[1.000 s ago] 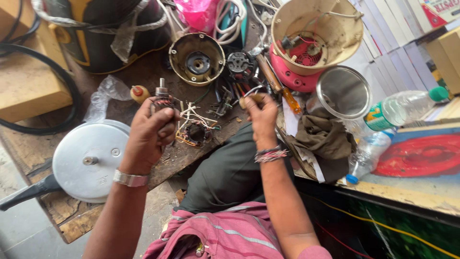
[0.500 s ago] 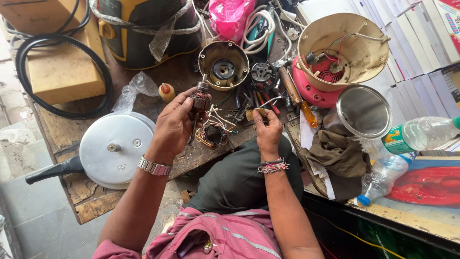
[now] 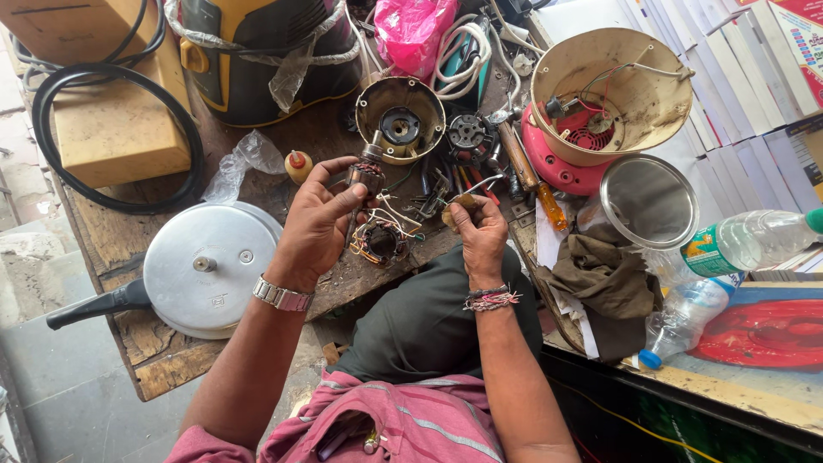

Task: The person sits at a cluttered workbench and handles a small motor or electrical component, wiping it with a cloth, then using a screwdriver to adjust parts. They repeatedly pick up and set down the component while manipulating wires and small metal pieces.

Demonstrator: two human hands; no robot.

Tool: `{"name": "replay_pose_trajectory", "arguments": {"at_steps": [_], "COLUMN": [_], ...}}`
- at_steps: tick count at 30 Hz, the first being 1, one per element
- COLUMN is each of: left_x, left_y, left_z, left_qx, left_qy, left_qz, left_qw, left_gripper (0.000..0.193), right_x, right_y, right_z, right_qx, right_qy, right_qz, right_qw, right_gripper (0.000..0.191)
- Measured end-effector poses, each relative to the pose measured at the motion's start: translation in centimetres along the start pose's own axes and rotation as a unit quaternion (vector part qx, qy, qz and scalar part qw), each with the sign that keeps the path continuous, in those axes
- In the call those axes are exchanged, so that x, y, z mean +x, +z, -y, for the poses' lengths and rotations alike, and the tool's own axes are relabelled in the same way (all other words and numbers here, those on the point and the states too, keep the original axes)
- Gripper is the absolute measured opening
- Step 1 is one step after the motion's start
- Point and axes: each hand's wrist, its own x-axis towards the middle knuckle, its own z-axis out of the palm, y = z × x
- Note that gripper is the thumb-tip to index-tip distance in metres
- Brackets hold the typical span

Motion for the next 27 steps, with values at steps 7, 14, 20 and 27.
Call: {"name": "replay_pose_trajectory", "arguments": {"at_steps": [7, 14, 20, 27], "left_x": [-0.5, -0.9, -1.3, -1.2], "left_y": [1.2, 2.3, 2.8, 2.6], "left_z": [0.7, 0.7, 0.1, 0.2], "left_qx": [0.034, 0.044, 0.045, 0.047], "left_qy": [-0.002, -0.003, 0.006, 0.007], "left_qz": [0.021, 0.060, 0.064, 0.056], "left_qw": [0.999, 0.997, 0.997, 0.997], "left_gripper": [0.051, 0.049, 0.051, 0.054], "right_x": [0.2, -0.4, -1.2, -1.2], "right_y": [-0.2, 1.6, 3.0, 3.7], "right_z": [1.4, 5.6, 10.3, 10.9], "right_qx": [0.059, 0.046, -0.009, -0.026], "right_qy": [0.084, -0.053, -0.077, -0.086], "right_qz": [-0.001, 0.089, 0.138, 0.131], "right_qw": [0.995, 0.994, 0.987, 0.987], "right_gripper": [0.014, 0.011, 0.022, 0.023]}}
